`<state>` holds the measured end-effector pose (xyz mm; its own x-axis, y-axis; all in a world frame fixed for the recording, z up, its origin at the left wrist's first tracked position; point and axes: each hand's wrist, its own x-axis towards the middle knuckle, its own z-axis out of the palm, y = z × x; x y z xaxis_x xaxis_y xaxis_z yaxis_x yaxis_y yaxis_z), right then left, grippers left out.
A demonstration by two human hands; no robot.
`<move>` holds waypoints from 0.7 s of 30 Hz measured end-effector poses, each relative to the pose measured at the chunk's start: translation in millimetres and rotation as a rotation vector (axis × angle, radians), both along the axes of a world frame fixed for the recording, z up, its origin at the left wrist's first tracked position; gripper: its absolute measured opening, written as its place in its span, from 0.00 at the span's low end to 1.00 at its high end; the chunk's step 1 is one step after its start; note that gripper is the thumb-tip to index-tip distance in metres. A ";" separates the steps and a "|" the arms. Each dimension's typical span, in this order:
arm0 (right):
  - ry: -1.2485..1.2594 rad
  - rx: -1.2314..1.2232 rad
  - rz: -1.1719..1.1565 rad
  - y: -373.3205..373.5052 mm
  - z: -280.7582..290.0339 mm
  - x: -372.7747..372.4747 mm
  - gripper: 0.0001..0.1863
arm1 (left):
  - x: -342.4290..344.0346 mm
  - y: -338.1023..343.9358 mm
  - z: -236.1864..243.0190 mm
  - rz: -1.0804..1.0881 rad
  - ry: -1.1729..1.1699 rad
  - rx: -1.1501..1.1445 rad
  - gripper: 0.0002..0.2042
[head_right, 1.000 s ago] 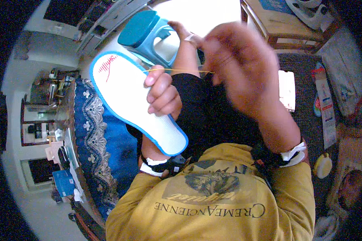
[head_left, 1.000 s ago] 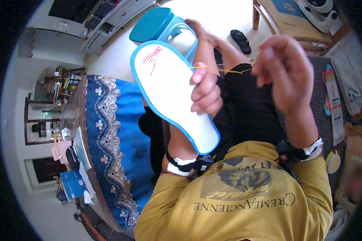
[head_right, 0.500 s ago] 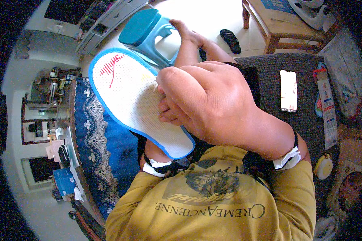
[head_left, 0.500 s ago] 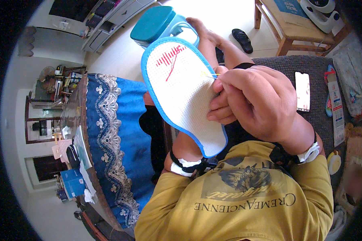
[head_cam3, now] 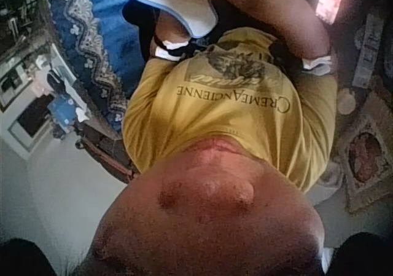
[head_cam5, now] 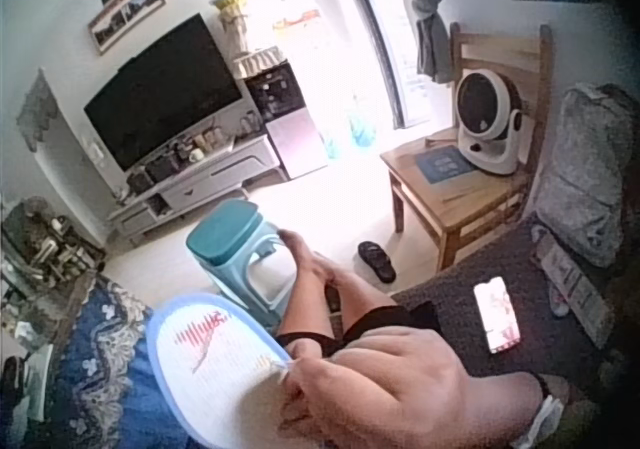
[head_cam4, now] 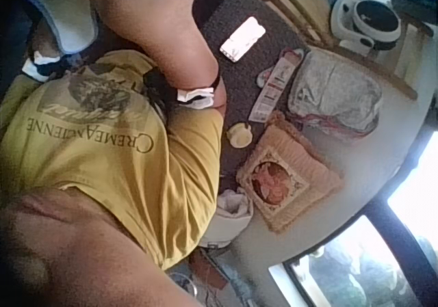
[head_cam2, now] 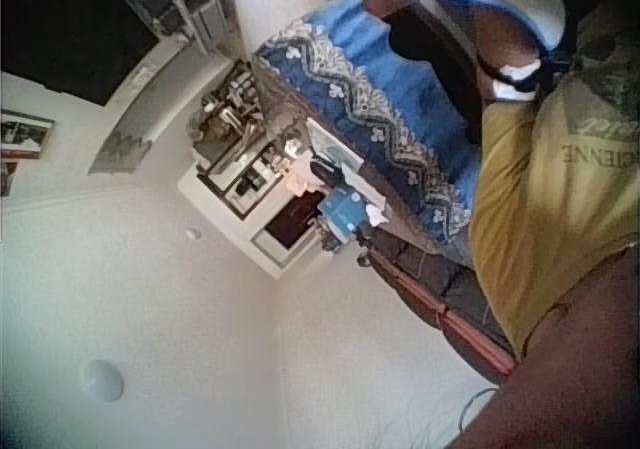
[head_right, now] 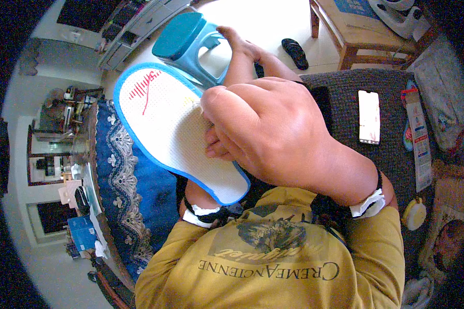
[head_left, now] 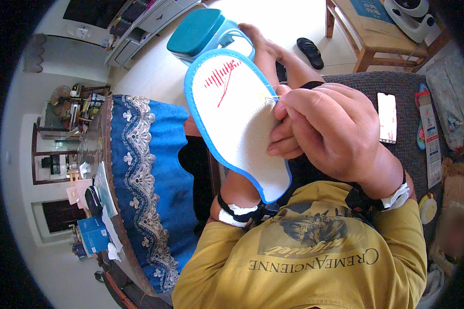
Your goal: The person is embroidering a floral design onto a blue shoe insole using a needle and yellow thread. They repeatedly insert the needle into the insole and pull the thread through to create the pattern.
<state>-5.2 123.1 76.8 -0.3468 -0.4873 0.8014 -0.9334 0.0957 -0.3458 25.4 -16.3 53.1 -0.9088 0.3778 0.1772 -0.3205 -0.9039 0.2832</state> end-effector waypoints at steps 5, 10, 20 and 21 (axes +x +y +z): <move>0.004 0.028 0.008 0.1 4.2 -2.8 0.09 | -0.5 -0.9 -27.0 0.047 0.204 -0.151 0.23; -0.506 -0.078 0.230 6.4 -6.9 -17.9 0.12 | 17.8 0.0 -8.3 0.619 0.217 -0.712 0.10; -0.664 -0.210 0.346 1.7 -63.7 -46.8 0.31 | 24.4 11.4 5.0 0.760 0.193 -1.102 0.04; -0.661 -0.197 0.347 2.0 -64.0 -47.1 0.32 | 24.2 11.4 4.6 0.760 0.196 -1.103 0.04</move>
<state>-52.4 125.0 12.8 -0.6367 -0.5257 0.5642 -0.4926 -0.2856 -0.8221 49.6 -4.9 57.7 -0.9496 -0.1744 0.2604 0.2819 -0.1119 0.9529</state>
